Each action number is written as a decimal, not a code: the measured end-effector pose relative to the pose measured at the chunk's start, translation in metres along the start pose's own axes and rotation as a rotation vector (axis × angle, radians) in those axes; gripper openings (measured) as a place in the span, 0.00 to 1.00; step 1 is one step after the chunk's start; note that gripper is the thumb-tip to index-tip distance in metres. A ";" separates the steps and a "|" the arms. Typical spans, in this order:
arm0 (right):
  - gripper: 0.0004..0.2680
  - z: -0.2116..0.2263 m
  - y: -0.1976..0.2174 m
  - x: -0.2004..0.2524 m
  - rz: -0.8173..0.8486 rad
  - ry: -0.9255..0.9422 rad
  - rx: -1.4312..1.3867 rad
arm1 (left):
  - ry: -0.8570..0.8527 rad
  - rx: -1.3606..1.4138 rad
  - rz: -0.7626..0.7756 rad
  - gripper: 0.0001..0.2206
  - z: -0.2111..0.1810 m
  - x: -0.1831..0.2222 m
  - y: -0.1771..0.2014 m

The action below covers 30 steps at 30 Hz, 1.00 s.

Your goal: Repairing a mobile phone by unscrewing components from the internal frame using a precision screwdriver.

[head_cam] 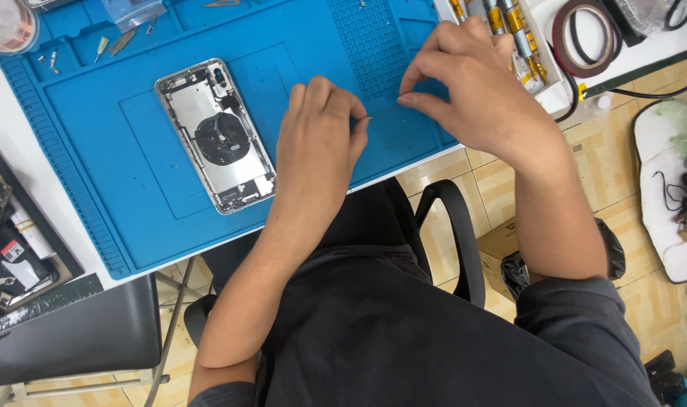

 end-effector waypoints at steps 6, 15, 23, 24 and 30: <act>0.03 -0.003 0.007 0.009 -0.021 0.078 0.117 | -0.094 0.023 -0.124 0.06 -0.006 0.013 0.031; 0.04 0.091 -0.016 -0.035 0.425 -0.099 -0.252 | 0.051 -0.270 -0.614 0.09 0.045 0.117 0.083; 0.06 0.113 -0.038 -0.067 0.667 -0.252 -0.141 | 0.024 -0.320 -0.546 0.11 0.068 0.123 0.069; 0.06 0.112 -0.038 -0.067 0.658 -0.248 -0.125 | 0.038 -0.324 -0.547 0.11 0.068 0.122 0.069; 0.05 0.109 -0.041 -0.068 0.604 -0.236 -0.111 | 0.052 -0.339 -0.544 0.09 0.069 0.122 0.067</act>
Point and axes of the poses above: each hand's wrist, its own x-axis away from the middle knuckle, its own y-axis out of the back of the hand, z = x × y, the point moved 2 cm from there along -x, towards the middle knuckle, and after that the axes turned 1 degree about y, right-handed, at the moved point
